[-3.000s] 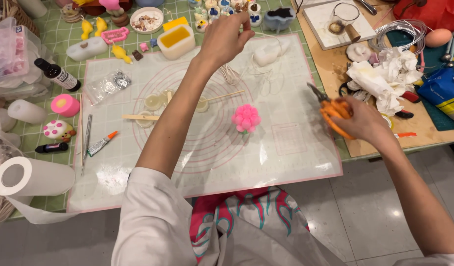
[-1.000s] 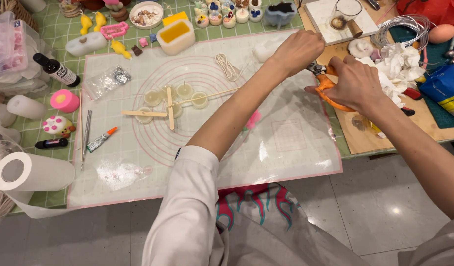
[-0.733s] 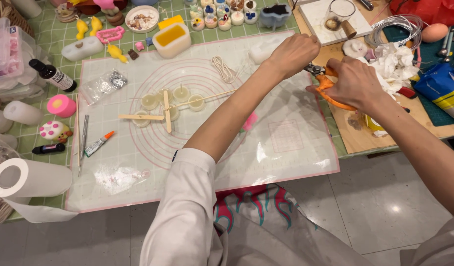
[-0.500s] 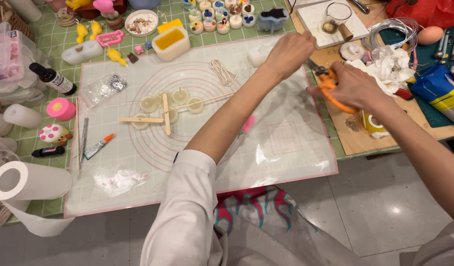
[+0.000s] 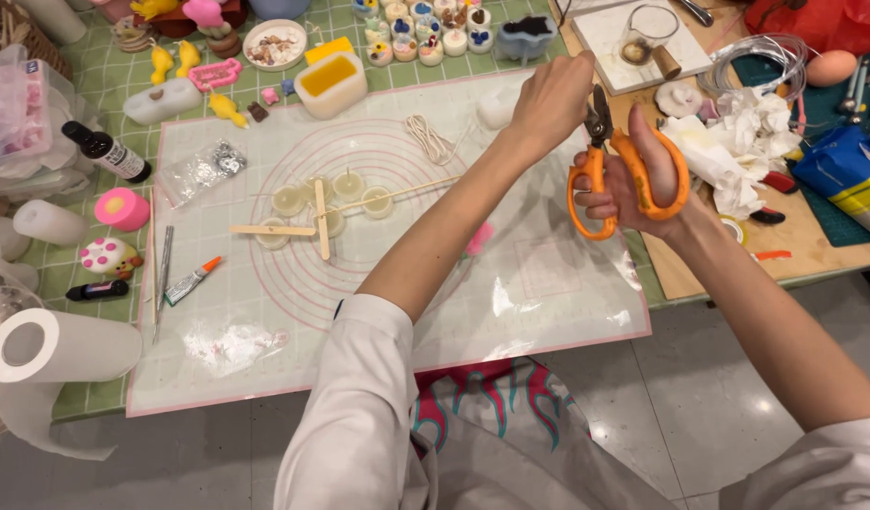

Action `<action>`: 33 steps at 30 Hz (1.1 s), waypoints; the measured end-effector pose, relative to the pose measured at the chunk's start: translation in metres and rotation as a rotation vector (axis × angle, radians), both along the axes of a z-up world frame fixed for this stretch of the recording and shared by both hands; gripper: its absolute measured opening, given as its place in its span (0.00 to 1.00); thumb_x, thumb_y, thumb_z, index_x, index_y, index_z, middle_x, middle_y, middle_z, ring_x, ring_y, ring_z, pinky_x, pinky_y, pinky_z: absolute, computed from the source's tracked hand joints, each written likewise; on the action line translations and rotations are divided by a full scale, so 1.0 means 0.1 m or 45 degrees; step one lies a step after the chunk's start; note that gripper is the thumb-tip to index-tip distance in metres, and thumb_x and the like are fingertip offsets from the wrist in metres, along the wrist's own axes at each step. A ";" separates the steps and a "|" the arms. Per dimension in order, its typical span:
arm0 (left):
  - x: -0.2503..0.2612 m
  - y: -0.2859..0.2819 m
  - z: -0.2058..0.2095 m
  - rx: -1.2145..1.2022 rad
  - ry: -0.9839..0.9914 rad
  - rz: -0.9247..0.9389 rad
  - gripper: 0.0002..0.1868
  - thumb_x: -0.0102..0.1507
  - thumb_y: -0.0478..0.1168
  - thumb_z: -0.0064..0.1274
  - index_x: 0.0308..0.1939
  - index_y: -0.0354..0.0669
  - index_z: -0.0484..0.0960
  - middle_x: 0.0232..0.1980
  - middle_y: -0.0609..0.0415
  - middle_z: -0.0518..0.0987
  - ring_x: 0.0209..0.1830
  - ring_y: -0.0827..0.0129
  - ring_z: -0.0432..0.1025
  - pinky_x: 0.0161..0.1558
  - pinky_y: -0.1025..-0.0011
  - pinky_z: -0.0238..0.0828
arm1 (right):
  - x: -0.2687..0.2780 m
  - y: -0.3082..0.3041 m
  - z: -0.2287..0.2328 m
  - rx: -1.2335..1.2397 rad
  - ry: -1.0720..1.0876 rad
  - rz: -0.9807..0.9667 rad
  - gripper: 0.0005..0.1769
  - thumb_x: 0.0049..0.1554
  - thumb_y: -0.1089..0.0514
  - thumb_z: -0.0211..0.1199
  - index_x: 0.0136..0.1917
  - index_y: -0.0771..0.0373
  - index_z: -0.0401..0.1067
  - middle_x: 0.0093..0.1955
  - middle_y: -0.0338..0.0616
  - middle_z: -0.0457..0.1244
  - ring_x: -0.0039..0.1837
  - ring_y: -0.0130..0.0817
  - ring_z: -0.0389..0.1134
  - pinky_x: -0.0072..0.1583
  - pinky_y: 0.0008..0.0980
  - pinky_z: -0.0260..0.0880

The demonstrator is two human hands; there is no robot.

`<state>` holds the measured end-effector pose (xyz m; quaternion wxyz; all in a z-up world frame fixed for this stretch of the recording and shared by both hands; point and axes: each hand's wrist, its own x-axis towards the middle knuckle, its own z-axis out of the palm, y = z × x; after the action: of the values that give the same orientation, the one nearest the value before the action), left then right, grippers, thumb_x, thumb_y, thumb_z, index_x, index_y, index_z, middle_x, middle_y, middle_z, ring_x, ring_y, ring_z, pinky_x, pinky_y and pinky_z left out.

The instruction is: Making a decorative flower-shaped candle by assembling components and attaching a wick.

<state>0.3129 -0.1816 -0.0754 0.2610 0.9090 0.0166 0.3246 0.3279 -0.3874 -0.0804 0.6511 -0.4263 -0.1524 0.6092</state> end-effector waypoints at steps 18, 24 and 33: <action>-0.01 0.12 -0.17 0.148 0.087 -0.128 0.09 0.54 0.25 0.53 0.38 0.36 0.75 0.38 0.43 0.80 0.43 0.44 0.76 0.40 0.51 0.73 | -0.15 0.12 0.02 -0.168 -0.250 -0.188 0.47 0.55 0.11 0.44 0.48 0.59 0.63 0.37 0.39 0.54 0.31 0.23 0.44 0.32 0.23 0.40; -0.02 -0.06 -0.13 0.274 -0.016 -0.160 0.13 0.48 0.26 0.57 0.36 0.35 0.76 0.37 0.42 0.79 0.41 0.43 0.76 0.38 0.51 0.74 | -0.20 0.15 0.15 -0.102 -0.136 -0.179 0.48 0.52 0.10 0.42 0.50 0.59 0.63 0.38 0.38 0.54 0.34 0.27 0.48 0.36 0.26 0.46; -0.04 -0.12 -0.14 0.322 0.017 -0.135 0.12 0.48 0.25 0.56 0.34 0.34 0.77 0.35 0.43 0.81 0.40 0.45 0.77 0.36 0.53 0.74 | 0.05 0.01 -0.18 -0.102 -0.273 -0.248 0.51 0.55 0.08 0.39 0.49 0.59 0.64 0.37 0.39 0.55 0.29 0.21 0.43 0.31 0.22 0.41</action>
<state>0.3090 -0.1934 -0.0898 0.1609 0.9363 -0.0706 0.3040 0.3331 -0.3861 -0.0980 0.6697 -0.5271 -0.1545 0.4997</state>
